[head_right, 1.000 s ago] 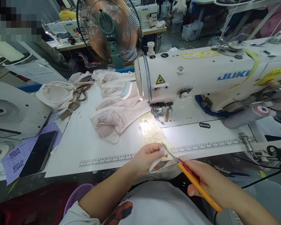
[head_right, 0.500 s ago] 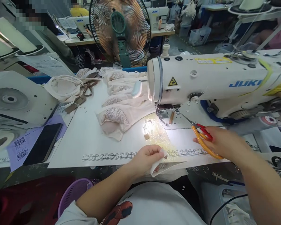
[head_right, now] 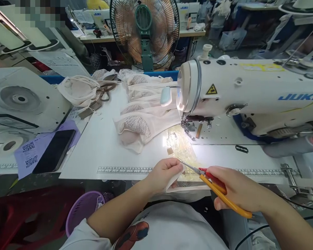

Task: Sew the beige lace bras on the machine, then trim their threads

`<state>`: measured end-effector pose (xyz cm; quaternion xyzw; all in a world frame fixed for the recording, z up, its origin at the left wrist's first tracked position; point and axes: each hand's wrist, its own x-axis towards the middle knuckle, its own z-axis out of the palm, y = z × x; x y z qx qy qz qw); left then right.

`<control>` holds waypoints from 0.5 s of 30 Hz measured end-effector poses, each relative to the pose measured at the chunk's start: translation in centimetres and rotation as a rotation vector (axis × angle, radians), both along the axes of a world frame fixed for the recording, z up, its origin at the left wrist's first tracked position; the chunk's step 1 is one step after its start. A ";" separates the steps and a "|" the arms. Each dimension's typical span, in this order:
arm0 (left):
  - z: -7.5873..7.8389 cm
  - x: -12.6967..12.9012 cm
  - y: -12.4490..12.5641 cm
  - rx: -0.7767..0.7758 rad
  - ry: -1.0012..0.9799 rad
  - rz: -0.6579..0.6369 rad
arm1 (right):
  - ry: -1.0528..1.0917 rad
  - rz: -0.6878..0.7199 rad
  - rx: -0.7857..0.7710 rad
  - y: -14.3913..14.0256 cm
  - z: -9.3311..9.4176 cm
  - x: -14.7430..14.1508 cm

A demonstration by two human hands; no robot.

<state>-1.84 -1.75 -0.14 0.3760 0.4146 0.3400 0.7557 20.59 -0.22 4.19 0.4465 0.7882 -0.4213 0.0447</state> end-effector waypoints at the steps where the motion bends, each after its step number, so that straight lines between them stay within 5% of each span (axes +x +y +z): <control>1: 0.0 0.0 0.0 -0.003 -0.004 -0.001 | 0.000 -0.013 -0.024 0.0 0.1 0.0; 10: 0.2 0.3 -0.1 -0.032 0.009 0.020 | 0.014 -0.119 -0.135 -0.7 0.1 -0.8; 15: 0.6 -0.3 -0.3 0.047 0.087 -0.078 | 0.005 -0.188 0.079 -0.6 -0.8 1.8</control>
